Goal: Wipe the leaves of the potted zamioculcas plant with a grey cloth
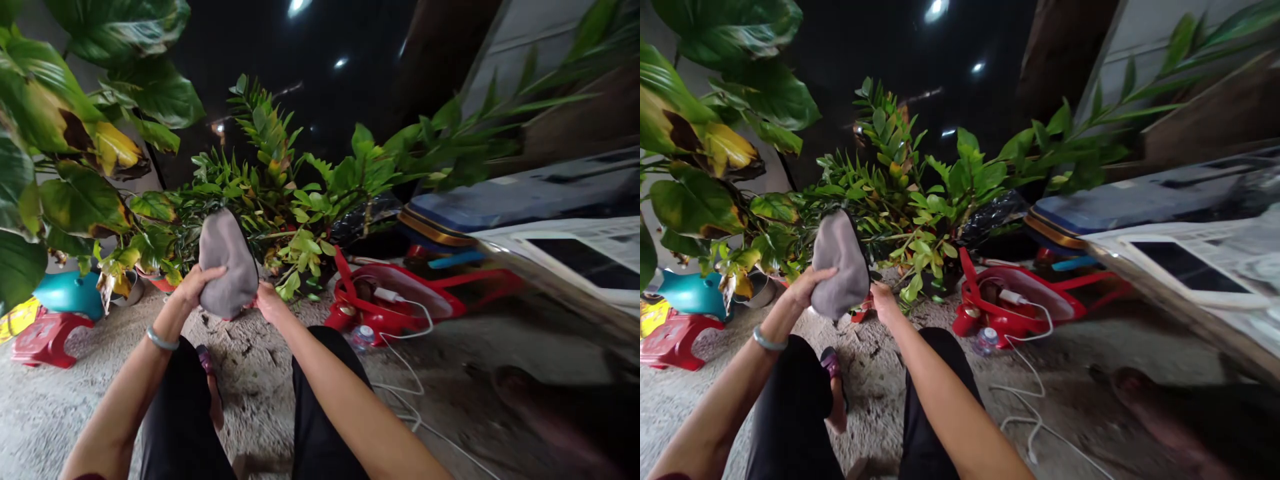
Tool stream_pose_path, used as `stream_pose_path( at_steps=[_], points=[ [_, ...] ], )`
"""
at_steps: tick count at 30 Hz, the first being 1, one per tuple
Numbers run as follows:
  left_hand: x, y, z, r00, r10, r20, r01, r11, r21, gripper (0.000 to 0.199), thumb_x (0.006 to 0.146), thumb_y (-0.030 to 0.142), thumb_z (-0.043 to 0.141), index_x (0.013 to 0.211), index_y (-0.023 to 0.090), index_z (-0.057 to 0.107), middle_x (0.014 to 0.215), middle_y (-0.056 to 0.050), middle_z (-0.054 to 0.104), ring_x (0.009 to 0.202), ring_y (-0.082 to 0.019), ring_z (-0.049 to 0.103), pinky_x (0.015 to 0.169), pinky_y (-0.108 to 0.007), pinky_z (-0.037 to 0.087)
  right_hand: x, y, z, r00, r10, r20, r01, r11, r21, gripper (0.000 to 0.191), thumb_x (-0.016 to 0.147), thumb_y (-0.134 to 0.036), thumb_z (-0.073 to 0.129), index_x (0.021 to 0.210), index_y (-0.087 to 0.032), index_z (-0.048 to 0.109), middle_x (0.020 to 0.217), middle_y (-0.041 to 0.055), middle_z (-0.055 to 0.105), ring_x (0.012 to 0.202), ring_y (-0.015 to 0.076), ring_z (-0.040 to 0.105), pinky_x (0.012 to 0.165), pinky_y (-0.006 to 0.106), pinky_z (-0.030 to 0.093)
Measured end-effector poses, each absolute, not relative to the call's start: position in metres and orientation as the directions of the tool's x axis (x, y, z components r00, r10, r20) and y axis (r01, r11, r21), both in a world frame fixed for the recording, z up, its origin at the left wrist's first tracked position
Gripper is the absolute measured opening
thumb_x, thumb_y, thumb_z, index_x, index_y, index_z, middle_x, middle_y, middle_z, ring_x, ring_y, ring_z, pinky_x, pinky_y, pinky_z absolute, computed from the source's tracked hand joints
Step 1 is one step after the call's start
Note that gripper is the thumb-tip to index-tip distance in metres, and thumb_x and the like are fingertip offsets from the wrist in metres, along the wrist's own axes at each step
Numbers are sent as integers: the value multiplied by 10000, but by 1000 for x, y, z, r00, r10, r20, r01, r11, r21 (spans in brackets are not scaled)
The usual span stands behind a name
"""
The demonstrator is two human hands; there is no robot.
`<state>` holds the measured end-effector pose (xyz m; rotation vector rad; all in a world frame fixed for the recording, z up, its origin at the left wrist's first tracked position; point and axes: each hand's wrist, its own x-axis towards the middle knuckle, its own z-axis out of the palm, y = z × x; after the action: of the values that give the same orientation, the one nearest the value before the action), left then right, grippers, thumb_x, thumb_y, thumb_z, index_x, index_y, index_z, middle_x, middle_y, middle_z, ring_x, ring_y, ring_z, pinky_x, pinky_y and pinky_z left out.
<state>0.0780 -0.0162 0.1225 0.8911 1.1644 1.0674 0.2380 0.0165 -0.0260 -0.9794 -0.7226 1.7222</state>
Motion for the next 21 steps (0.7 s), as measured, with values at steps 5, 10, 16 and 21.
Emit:
stream_pose_path(
  at_steps=[5, 10, 16, 21],
  points=[
    [35, -86, 101, 109, 912, -395, -102, 405, 908, 571, 539, 275, 936, 1055, 135, 734, 942, -103, 800, 904, -322, 748, 861, -414, 589, 245, 17, -21, -230, 919, -320, -447, -392, -804, 168, 829, -323, 711, 880, -163, 715, 601, 32, 724, 466, 136, 622, 431, 215, 469],
    [-4, -79, 152, -156, 959, -236, -353, 169, 920, 321, 624, 179, 848, 922, 144, 732, 790, -65, 789, 736, -273, 756, 720, -349, 636, 241, 18, -18, -254, 919, -302, -441, -387, -809, 165, 883, -307, 667, 928, -165, 739, 646, 52, 755, 489, 135, 661, 436, 203, 502],
    [21, -51, 113, -293, 891, -348, -485, 175, 857, 158, 739, 124, 769, 889, 105, 723, 742, -65, 779, 603, -184, 717, 658, -279, 624, 235, 15, -19, -233, 929, -288, -463, -366, -807, 152, 874, -296, 677, 906, -156, 726, 621, 43, 745, 464, 132, 653, 416, 197, 494],
    [36, -112, 57, 22, 852, -522, -277, 507, 816, 477, 506, 188, 962, 923, 98, 749, 861, -123, 806, 688, -253, 752, 672, -325, 625, 242, 16, -22, -229, 927, -296, -446, -371, -815, 154, 867, -309, 698, 906, -163, 729, 616, 35, 741, 471, 133, 652, 418, 200, 497]
  ],
)
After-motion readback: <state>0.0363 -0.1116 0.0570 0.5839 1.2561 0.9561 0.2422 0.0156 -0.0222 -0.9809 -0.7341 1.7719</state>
